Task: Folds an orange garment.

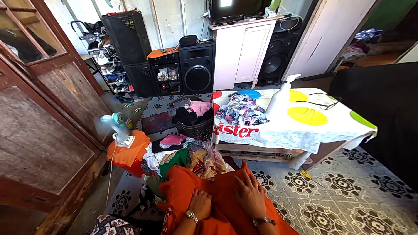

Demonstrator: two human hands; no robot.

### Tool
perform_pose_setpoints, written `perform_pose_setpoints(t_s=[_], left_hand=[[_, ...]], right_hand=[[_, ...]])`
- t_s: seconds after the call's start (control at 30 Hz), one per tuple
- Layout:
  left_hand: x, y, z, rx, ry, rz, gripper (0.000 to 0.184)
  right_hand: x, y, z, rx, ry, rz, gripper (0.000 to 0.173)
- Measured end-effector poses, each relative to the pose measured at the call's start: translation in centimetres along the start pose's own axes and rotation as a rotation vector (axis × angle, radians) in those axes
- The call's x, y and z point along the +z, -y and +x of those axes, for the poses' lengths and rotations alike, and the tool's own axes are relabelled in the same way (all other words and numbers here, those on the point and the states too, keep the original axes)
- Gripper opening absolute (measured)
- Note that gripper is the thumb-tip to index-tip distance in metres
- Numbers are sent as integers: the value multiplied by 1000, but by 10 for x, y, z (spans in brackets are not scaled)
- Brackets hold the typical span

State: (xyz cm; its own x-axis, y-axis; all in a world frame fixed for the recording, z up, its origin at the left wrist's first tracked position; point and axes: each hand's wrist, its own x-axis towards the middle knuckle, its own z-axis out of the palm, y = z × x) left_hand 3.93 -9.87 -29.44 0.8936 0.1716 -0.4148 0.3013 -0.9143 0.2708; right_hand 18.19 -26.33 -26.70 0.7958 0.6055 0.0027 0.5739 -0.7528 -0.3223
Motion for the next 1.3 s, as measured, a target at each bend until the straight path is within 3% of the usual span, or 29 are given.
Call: perform_pose_setpoints(t_s=[0.17,0.3,0.47,0.57,0.63,0.7,0.8,0.97,1.13,1.3], left_hand=[[0,-1,-1,1,-40,-14,40],[-19,4,-21,-74,-374,-189,46],[-32,52,-58,-249,-648,-310,40],[-13,91,-74,-293,-794,-472,50],[1,106,-85,-406,-764,-693,53],[13,112,-96,-525,-682,-913,48],[28,113,-111,-569,-614,-1040,47],[28,112,-114,-497,-731,-1040,26],[16,108,-110,-466,-771,-925,17],[0,103,-114,-435,-1004,-1252,16]], right_hand=[[1,-2,0,8,-14,40,51],[-4,-29,5,124,-135,406,52],[-3,-77,-16,431,74,800,54],[7,-94,-35,581,175,810,66],[13,-101,-45,636,227,790,70],[17,-104,-51,632,227,813,67],[18,-108,-51,560,146,872,48],[-2,-106,-44,445,60,894,23],[-22,-94,-42,458,-78,992,20],[-42,-83,-49,507,-240,1164,17]])
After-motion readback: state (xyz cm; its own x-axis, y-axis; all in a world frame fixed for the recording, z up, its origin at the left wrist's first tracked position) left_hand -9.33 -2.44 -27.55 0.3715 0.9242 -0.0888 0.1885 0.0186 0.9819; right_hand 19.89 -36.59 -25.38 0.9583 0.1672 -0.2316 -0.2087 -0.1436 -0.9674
